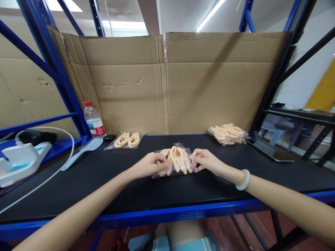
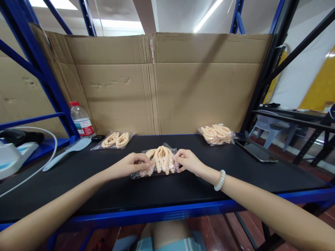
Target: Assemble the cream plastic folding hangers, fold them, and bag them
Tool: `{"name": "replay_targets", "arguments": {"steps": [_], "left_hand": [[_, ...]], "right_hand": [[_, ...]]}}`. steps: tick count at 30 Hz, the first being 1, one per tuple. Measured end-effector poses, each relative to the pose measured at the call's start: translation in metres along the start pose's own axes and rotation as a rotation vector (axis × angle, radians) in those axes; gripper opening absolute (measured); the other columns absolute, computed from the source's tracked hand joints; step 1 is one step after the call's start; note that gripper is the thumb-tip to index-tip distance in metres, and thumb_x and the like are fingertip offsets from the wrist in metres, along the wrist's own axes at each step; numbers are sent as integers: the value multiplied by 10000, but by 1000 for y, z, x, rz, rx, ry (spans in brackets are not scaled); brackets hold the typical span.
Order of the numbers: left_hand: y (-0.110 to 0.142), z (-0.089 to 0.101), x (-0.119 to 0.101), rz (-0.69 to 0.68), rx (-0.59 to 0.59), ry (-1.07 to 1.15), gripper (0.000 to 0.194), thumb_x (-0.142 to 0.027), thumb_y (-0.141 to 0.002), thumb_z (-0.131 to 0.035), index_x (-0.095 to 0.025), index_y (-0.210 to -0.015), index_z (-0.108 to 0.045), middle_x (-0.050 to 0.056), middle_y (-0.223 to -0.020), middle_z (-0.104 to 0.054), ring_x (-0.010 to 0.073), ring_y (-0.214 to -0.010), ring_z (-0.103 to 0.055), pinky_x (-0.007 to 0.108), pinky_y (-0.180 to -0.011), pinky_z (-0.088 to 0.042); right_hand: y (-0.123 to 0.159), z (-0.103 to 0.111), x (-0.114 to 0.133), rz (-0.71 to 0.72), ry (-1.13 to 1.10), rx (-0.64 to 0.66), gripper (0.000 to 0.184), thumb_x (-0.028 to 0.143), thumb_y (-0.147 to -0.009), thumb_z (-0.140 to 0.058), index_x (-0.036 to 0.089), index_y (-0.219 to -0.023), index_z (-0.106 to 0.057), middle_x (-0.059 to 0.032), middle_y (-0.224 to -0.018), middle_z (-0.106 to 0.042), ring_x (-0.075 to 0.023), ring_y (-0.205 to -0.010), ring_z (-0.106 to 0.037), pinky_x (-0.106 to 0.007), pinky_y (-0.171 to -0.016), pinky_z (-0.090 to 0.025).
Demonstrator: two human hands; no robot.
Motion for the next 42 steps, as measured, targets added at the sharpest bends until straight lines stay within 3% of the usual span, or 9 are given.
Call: {"name": "replay_targets", "arguments": {"steps": [10, 15, 19, 21, 25, 30, 34, 42], "left_hand": [[-16, 9, 22, 137, -95, -138, 266, -406, -665, -613, -169, -784, -608, 37, -787, -629, 206, -738, -606, 289, -661, -459], [-24, 19, 31, 186, -98, -222, 781, -504, -543, -709, -130, -1199, -513, 152, -1155, -554, 319, -1062, -548, 395, -873, -451], [-29, 25, 43, 245, 3, -229, 1077, -609, -500, -727, -122, -1387, -360, 208, -1334, -470, 376, -1234, -444, 441, -1001, -373], [-32, 25, 48, 261, 68, -223, 1082, -634, -498, -722, -134, -1392, -372, 191, -1312, -515, 368, -1223, -470, 425, -1007, -372], [-39, 27, 56, 289, 94, -237, 1084, -635, -453, -746, -152, -1368, -423, 198, -1330, -492, 398, -1245, -436, 451, -1025, -341], [-53, 34, 67, 327, 81, -247, 936, -547, -290, -820, -170, -1123, -621, 189, -1256, -527, 456, -1206, -430, 519, -1010, -334], [-63, 39, 71, 325, 63, -233, 811, -489, -227, -833, -175, -951, -644, 164, -1124, -582, 449, -1131, -480, 524, -964, -371], [-57, 30, 67, 288, 119, -16, 773, -354, -342, -850, -190, -1000, -478, 39, -918, -614, 280, -942, -595, 336, -782, -478]], "right_hand": [[-18, 4, -5, -131, 86, -108, 213, 106, -780, -627, 157, -628, -487, 50, -541, -517, -82, -465, -551, -214, -436, -520], [-29, 7, -3, -152, 175, -101, 209, 82, -714, -679, 142, -594, -520, 53, -542, -518, -41, -411, -459, -163, -386, -404], [-35, 9, -3, -157, 253, -125, 201, 103, -711, -683, 143, -598, -522, 44, -552, -520, -50, -444, -448, -177, -415, -365], [-35, 11, -2, -149, 288, -163, 172, 118, -673, -724, 142, -695, -555, 27, -645, -558, -70, -546, -505, -183, -490, -403], [-38, 17, -2, -178, 348, -208, 499, 182, -542, -831, 150, -957, -556, -8, -836, -591, -126, -759, -569, -213, -635, -443], [-53, 20, -4, -305, 421, -123, 479, 283, -465, -865, 176, -803, -544, 18, -660, -543, -138, -637, -518, -228, -505, -363], [-64, 16, -2, -385, 430, -65, 510, 243, -390, -878, 200, -730, -501, 52, -602, -521, -99, -550, -458, -209, -477, -333], [-68, 2, 2, -355, 332, 2, 520, 141, -359, -869, 196, -701, -481, 68, -593, -505, -78, -524, -449, -209, -486, -363]]}}
Point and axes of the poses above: each hand's wrist, its own y-axis away from the middle knuckle, its own z-axis out of the back of the hand, x = y × z, the point moved 6 cm from there along -y, towards the middle knuckle
